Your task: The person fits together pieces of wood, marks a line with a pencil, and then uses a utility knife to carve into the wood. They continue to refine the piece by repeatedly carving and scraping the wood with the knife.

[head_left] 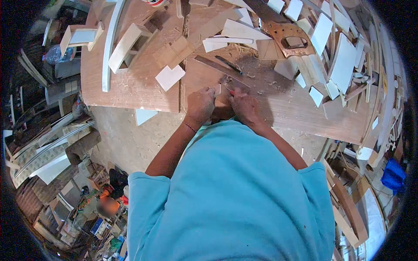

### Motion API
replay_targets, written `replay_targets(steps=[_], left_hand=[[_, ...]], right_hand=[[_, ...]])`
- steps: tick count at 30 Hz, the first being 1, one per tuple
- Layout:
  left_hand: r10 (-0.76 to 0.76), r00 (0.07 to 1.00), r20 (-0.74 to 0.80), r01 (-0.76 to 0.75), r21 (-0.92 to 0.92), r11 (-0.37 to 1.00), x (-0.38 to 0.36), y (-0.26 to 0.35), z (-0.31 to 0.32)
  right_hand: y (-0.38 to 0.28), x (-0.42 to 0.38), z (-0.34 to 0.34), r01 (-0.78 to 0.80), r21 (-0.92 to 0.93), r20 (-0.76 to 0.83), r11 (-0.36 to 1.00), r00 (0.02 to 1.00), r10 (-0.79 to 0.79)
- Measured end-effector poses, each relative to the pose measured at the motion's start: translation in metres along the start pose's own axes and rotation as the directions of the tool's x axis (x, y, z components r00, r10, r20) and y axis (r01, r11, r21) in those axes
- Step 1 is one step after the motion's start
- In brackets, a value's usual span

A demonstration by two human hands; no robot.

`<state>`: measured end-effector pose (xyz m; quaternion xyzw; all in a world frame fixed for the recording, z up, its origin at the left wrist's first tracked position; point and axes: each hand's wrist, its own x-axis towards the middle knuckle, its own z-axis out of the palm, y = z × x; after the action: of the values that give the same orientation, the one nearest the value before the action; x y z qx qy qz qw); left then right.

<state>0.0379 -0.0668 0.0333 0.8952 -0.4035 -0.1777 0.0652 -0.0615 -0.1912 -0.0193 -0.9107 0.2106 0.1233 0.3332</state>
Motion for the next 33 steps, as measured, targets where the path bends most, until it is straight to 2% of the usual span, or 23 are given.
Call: replay_targets(steps=[5, 7, 8, 10, 11, 13, 14, 16, 20, 23, 25, 29, 31, 32, 33], left_hand=[[0.021, 0.999, -0.040, -0.022, -0.003, 1.000, -0.002, 0.005, 0.002], [0.013, 0.997, -0.078, -0.010, 0.034, 0.999, -0.006, 0.010, 0.003], [0.015, 0.997, -0.078, -0.012, 0.036, 0.999, -0.008, 0.011, 0.005], [-0.042, 0.997, -0.057, 0.041, -0.024, 0.999, -0.009, 0.010, 0.010], [-0.045, 0.997, -0.057, 0.043, -0.020, 0.999, -0.010, 0.009, 0.011], [0.012, 0.993, -0.119, -0.017, -0.039, 0.999, -0.009, 0.007, 0.010], [0.016, 0.993, -0.116, -0.021, -0.039, 0.999, -0.008, 0.007, 0.008], [-0.023, 1.000, 0.006, 0.023, -0.006, 1.000, -0.005, 0.009, 0.000], [0.000, 0.999, -0.032, -0.001, -0.041, 0.999, -0.002, 0.002, 0.001], [0.018, 0.999, -0.049, -0.018, 0.000, 1.000, 0.001, 0.000, -0.001], [0.015, 0.998, -0.061, -0.016, -0.023, 1.000, 0.001, -0.003, 0.000], [0.048, 0.996, -0.074, -0.051, -0.034, 0.998, 0.003, -0.007, 0.001], [0.064, 0.994, -0.086, -0.068, -0.041, 0.997, 0.004, -0.008, 0.001], [0.069, 0.994, -0.085, -0.073, -0.043, 0.996, 0.005, -0.008, -0.001], [0.062, 0.994, -0.095, -0.068, -0.062, 0.996, 0.007, -0.008, -0.002]], right_hand=[[-0.009, 0.006, 0.000, -0.027, -0.109, -0.024, 0.994, 0.999, 0.025], [-0.012, 0.006, -0.005, -0.030, -0.063, 0.076, 0.998, 0.997, 0.035], [-0.010, 0.006, -0.004, -0.031, -0.063, 0.074, 0.998, 0.997, 0.035], [-0.003, 0.007, -0.001, 0.028, 0.171, 0.016, 0.985, 0.999, -0.031], [0.000, 0.007, 0.003, 0.031, 0.174, 0.016, 0.984, 0.999, -0.034], [0.004, 0.006, 0.010, -0.112, 0.249, 0.094, 0.962, 0.991, 0.091], [0.007, 0.004, 0.012, -0.116, 0.251, 0.093, 0.961, 0.991, 0.096], [0.009, -0.002, 0.012, -0.011, 0.241, 0.019, 0.971, 1.000, 0.006], [0.001, -0.008, 0.007, -0.024, 0.180, -0.019, 0.983, 0.999, 0.028], [-0.005, -0.011, 0.004, -0.023, 0.131, -0.071, 0.991, 0.997, 0.033], [-0.013, -0.015, -0.007, 0.064, 0.053, -0.083, 0.997, 0.995, -0.059], [-0.004, -0.011, 0.013, -0.031, 0.191, -0.056, 0.981, 0.998, 0.042], [-0.007, -0.011, 0.008, 0.054, 0.276, -0.104, 0.960, 0.994, -0.026], [-0.011, -0.009, 0.003, 0.050, 0.275, -0.106, 0.960, 0.994, -0.022], [-0.019, -0.005, -0.004, -0.051, 0.149, 0.012, 0.987, 0.999, 0.050]])
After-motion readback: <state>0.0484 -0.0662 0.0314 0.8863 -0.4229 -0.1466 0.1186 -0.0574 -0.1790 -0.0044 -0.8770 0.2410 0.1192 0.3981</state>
